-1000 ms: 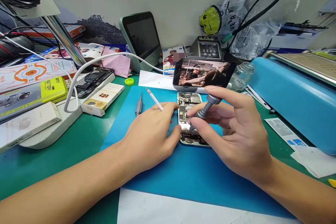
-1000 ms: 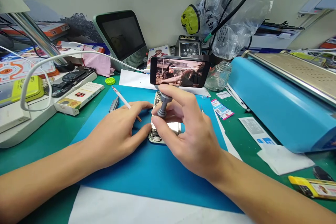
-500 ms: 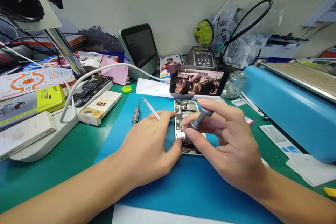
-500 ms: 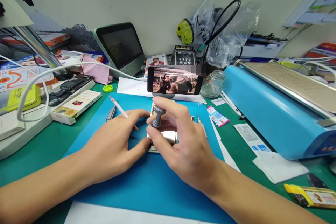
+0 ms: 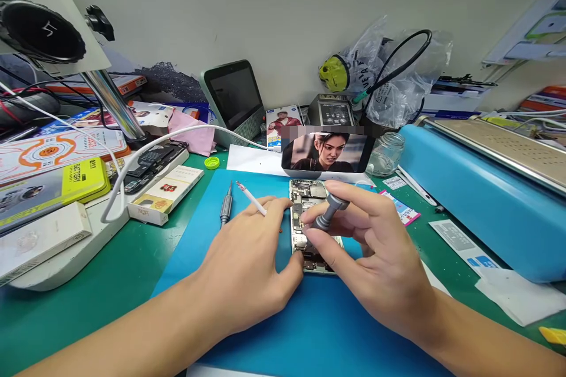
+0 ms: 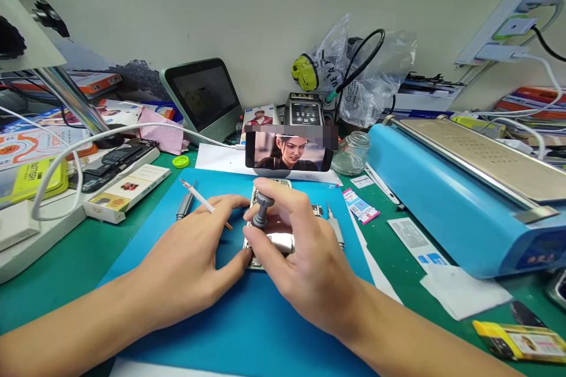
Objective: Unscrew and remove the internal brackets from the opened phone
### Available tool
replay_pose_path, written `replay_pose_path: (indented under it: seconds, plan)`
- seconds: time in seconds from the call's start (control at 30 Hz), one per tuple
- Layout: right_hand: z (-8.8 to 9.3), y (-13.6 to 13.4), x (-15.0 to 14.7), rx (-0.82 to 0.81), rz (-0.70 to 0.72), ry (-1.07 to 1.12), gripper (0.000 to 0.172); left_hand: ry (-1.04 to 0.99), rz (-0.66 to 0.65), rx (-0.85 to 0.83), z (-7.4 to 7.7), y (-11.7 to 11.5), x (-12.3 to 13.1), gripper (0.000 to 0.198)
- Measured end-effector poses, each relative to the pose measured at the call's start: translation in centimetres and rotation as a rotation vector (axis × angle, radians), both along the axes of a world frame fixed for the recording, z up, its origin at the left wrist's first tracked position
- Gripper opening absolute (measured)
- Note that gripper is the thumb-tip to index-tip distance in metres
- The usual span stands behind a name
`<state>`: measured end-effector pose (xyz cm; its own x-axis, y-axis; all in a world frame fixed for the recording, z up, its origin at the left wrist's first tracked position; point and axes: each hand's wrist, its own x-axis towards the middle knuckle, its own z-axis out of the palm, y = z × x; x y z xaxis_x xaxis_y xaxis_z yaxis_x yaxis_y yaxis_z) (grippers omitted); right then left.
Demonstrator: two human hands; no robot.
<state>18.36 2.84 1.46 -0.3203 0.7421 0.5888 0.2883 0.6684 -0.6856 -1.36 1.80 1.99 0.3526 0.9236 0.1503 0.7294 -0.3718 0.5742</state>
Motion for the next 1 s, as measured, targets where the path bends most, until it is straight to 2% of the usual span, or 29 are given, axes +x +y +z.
replay_pose_path:
  seconds: [0.43,0.7,0.9,1.0]
  plan:
    - [-0.14,-0.02,0.06,-0.005,0.013,0.015,0.059,0.002,-0.015,0.015,-0.12,-0.18,0.06,0.039]
    - [-0.12,-0.01,0.01,-0.019,0.004,0.041,0.057,-0.080,-0.026,0.040,-0.25,-0.13,0.23,0.049]
    - [-0.11,-0.05,-0.11,-0.020,-0.011,0.061,0.053,-0.214,-0.095,0.059,-0.77,0.07,0.31,0.033]
    - [-0.13,-0.06,-0.16,-0.012,-0.009,0.059,0.054,-0.231,-0.086,0.036,-0.85,0.14,0.34,0.024]
